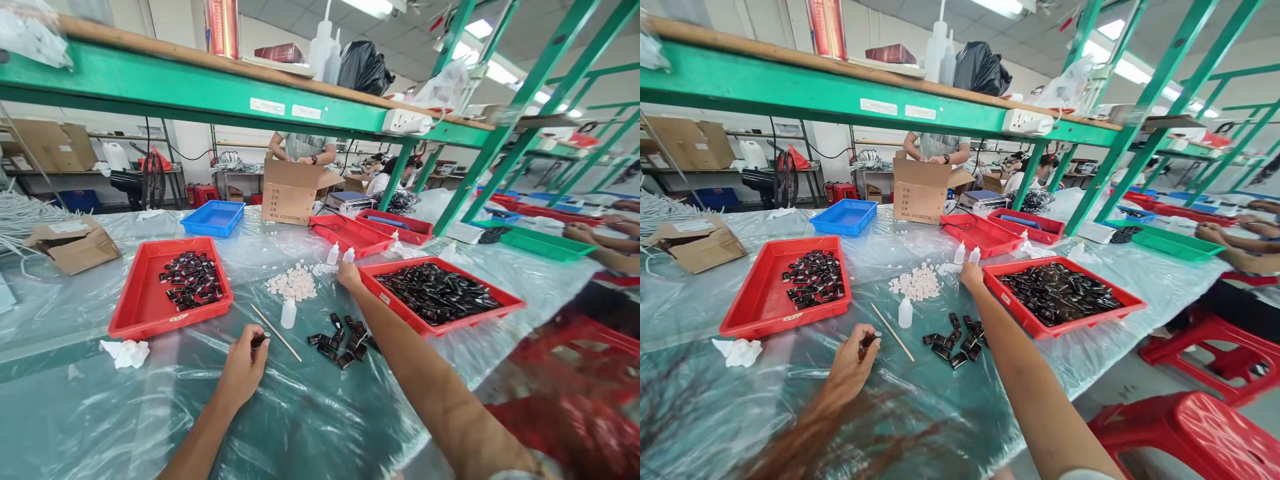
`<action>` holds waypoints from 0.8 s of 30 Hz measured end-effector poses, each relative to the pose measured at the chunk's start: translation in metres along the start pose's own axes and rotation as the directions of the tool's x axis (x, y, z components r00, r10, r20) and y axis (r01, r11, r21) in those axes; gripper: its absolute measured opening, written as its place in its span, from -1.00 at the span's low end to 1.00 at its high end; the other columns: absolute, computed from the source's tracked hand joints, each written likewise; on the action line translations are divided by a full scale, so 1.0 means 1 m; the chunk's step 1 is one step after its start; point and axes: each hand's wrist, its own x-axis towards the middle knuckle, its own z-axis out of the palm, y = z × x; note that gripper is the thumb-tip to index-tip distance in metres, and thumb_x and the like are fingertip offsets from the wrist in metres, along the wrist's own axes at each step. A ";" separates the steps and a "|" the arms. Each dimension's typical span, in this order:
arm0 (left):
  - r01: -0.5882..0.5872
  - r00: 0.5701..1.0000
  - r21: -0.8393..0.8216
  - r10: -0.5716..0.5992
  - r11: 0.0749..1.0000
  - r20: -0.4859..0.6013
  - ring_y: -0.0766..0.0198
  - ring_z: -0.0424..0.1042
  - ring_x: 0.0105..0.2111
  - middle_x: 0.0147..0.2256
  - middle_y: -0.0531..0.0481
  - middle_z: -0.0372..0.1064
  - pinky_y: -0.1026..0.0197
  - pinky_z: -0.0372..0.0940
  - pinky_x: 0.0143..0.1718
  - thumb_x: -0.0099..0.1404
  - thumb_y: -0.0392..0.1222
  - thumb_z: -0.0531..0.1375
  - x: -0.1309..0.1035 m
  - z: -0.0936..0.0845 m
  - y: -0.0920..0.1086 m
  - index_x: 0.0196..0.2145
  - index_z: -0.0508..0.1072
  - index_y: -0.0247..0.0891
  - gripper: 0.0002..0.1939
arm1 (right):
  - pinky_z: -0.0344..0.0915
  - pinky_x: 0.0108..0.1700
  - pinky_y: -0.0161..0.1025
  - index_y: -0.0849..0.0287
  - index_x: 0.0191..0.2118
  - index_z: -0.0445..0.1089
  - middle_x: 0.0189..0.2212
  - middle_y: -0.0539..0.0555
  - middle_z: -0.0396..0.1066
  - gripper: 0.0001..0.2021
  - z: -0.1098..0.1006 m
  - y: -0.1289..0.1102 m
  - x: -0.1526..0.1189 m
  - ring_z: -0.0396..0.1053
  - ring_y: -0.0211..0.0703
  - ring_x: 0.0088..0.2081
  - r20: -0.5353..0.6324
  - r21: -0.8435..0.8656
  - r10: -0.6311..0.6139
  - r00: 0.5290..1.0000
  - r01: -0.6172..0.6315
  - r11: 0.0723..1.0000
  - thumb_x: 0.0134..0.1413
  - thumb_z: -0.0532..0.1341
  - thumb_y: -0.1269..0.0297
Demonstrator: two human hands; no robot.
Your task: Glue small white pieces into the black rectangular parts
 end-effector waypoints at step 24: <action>-0.023 0.997 -0.059 0.027 0.998 0.072 0.20 0.55 -0.32 -0.26 0.06 0.47 0.21 0.37 -0.36 0.56 0.00 0.09 -0.007 0.001 0.007 -0.09 0.31 -0.08 -0.86 | 0.31 -0.31 -0.25 0.09 -0.22 0.49 -0.40 -0.05 0.50 -0.53 0.045 -0.106 -0.179 0.40 -0.22 -0.38 0.632 0.662 -0.250 0.734 -0.343 0.666 -0.14 0.64 0.00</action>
